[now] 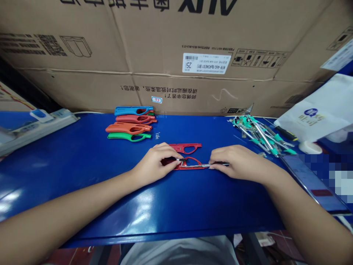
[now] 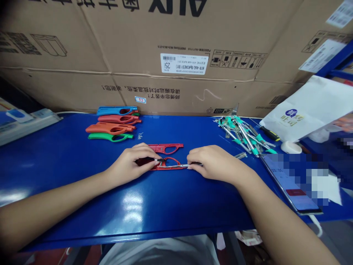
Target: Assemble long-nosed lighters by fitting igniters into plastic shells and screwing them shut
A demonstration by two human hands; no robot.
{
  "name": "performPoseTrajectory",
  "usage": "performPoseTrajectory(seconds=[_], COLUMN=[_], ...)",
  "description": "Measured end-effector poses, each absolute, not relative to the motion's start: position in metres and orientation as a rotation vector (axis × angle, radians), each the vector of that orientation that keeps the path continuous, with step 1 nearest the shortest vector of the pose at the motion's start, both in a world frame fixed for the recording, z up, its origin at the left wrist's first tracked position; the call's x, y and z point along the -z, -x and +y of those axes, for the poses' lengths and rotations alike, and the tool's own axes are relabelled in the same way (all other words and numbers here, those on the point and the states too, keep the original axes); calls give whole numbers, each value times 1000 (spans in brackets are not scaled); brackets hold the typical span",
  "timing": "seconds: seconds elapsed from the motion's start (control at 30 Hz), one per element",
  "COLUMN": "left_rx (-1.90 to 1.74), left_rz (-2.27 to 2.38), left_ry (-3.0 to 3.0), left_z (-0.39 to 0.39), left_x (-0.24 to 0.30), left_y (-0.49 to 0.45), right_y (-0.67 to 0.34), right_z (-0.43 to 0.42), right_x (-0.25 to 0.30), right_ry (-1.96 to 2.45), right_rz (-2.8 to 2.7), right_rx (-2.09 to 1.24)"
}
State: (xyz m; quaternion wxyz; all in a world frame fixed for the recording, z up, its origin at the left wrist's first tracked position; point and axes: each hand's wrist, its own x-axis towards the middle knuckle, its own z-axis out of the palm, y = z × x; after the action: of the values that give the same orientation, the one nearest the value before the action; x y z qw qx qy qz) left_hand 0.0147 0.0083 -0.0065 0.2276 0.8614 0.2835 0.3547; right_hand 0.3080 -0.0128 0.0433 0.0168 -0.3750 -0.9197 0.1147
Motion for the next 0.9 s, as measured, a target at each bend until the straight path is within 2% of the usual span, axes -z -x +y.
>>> performPoseTrajectory(seconds=[0.2,0.5,0.63,0.9], left_rx=[-1006,-1071,-1076,-1037], left_rz=[758,720,714,708], left_ry=[-2389,-2399,-2417,-2435], left_z=[9,7,6,3], left_x=[8,6,8,10], left_y=[-15,-14,-13,-13], right_y=[-302,-303,-291,-282], right_z=[-17,-17,-23,-21], right_x=[-46,-42,-35,-24], right_ry=[1176,1312,1245,1156], right_rz=[-2920,-2719,-2624,-2572], right_rx=[-178,-456,-638,-699])
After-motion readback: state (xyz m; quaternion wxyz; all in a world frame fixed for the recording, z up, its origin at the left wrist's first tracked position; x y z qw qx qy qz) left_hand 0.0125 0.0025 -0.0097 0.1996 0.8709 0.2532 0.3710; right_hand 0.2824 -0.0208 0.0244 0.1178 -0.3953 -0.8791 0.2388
